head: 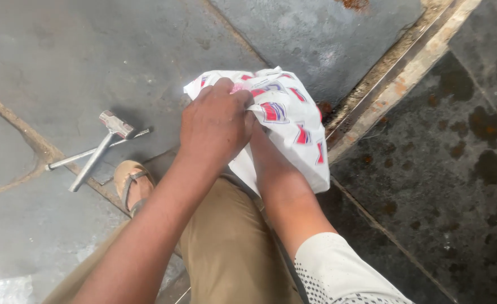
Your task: The person carries a plastic-wrapped package across the workshop floor, sits down, and unwraps it to reveal a teal box of ball race bearings. They open the box, remove the bearings and a plastic tray, and wipe each bearing with a pink cloth.
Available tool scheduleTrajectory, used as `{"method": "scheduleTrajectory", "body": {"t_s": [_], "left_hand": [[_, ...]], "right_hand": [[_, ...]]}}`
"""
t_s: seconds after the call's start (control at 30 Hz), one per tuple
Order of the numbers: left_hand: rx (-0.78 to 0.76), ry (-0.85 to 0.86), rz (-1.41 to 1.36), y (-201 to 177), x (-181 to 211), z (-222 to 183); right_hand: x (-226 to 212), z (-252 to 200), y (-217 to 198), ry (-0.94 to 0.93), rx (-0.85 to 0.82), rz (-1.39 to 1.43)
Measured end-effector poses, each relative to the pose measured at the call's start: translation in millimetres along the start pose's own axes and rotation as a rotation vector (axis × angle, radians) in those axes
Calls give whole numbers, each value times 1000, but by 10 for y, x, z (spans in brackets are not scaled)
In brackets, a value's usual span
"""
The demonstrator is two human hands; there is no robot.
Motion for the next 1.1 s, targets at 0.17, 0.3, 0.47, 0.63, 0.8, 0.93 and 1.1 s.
{"method": "scheduleTrajectory", "body": {"t_s": [0.17, 0.3, 0.47, 0.63, 0.8, 0.93, 1.1], "left_hand": [[22, -9, -50, 46, -136, 41], [100, 37, -68, -1, -96, 89], [106, 108, -81, -21, -71, 102], [-39, -8, -61, 90, -82, 130], [-49, -5, -85, 202, -19, 112], [-20, 159, -26, 356, 162, 86], [-197, 423, -95, 1327, 257, -117]], "right_hand": [[227, -120, 572, 77, -65, 134], [338, -298, 753, 130, -99, 207], [327, -514, 489, 170, -60, 310], [830, -670, 370, 233, 7, 445], [-462, -2077, -203, 129, 245, 470], [-863, -3353, -661, -34, 205, 347], [-675, -4440, -1080, 6, 167, 857]]}}
Point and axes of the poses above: each hand's wrist, its own z-axis towards the middle knuckle, its own y-axis out of the palm, x = y × z, the point moved 5 cm from there along z, towards the middle knuckle, and after that the axes turned 7 degrees about -x, right-handed, at the moved point
